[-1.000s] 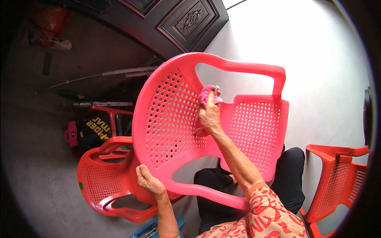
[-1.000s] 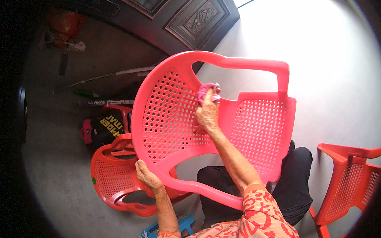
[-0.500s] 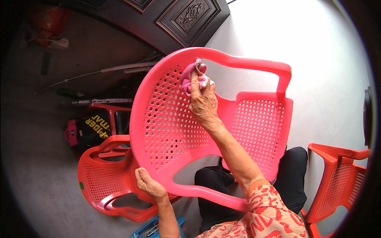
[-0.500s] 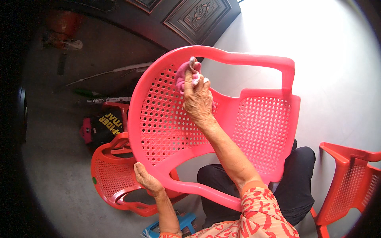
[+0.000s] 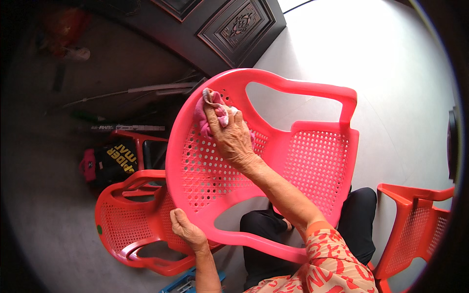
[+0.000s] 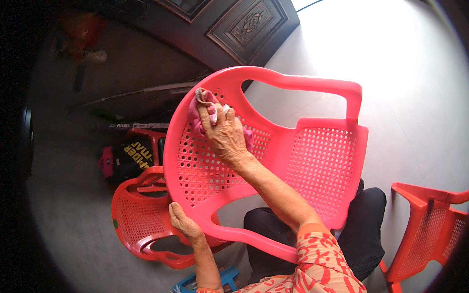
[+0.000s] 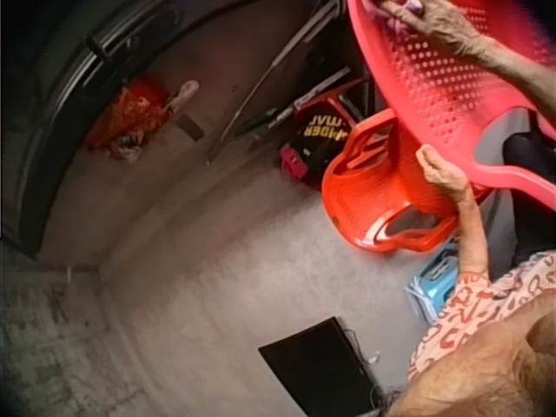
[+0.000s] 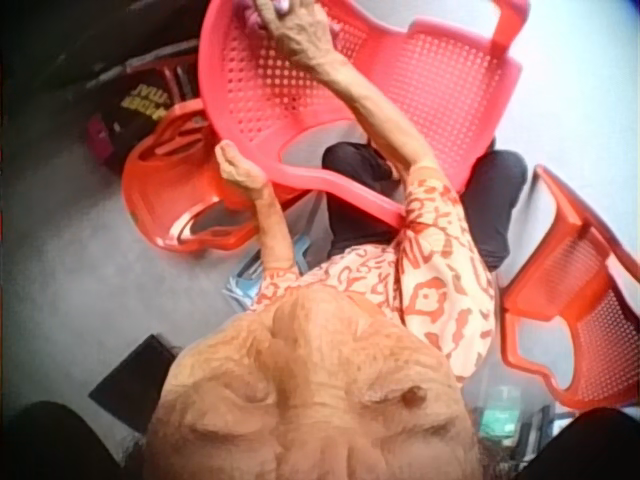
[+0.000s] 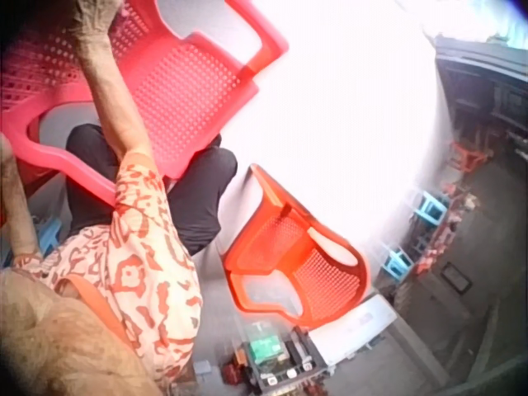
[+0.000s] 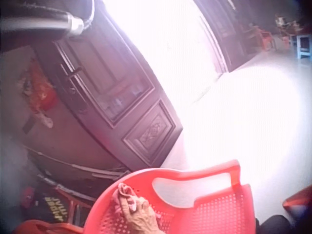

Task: The person sits on the floor and wipes a red plastic chair with a pink cloth, cleaning the seat, backrest, and armrests. They then place the red chair aside and repeat the wiping process on a pink plastic chair.

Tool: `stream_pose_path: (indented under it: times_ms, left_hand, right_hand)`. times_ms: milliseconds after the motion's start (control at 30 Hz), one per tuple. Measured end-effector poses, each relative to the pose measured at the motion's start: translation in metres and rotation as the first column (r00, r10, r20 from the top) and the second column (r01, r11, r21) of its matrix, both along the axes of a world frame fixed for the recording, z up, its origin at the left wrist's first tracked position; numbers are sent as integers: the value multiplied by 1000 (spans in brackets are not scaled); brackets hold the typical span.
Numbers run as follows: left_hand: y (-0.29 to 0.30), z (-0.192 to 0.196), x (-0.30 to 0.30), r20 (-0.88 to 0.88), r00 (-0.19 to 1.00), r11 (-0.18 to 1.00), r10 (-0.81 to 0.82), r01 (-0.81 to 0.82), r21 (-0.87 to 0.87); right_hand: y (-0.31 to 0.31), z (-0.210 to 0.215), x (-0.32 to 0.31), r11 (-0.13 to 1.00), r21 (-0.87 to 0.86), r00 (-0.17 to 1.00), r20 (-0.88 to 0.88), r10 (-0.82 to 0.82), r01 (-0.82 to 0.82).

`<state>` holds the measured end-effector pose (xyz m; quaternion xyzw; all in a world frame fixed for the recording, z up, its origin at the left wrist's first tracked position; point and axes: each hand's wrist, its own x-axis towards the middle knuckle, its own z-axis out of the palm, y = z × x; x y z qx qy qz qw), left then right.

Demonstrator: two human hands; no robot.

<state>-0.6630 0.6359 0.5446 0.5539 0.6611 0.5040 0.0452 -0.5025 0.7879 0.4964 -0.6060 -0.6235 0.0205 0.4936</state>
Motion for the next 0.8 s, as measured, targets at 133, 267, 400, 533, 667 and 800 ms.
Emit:
stream_pose_path:
  times_ms: [133, 267, 400, 533, 667, 800]
  left_hand:
    - [-1, 1, 0, 12, 1000, 1000, -8, 8, 4]
    - [-2, 2, 1, 12, 1000, 1000, -20, 20, -9]
    - [-1, 0, 0, 37, 999, 1000, -20, 20, 10]
    - [0, -3, 1, 60, 998, 999, 0, -3, 45]
    - [-2, -3, 0, 48, 999, 1000, -12, 11, 29]
    - [-3, -5, -5, 75, 997, 1000, -9, 7, 29]
  right_hand:
    - [10, -9, 21, 995, 2, 994, 37, -100, 100]
    - [20, -17, 50, 981, -127, 982, -104, -159, 145]
    - [23, -20, 45, 970, -165, 963, -176, -205, 176]
    - [19, -5, 18, 989, -5, 989, -15, -148, 148]
    - [19, 1, 28, 987, 66, 985, 87, -149, 143]
    - [21, 4, 51, 980, -14, 973, 127, -193, 196]
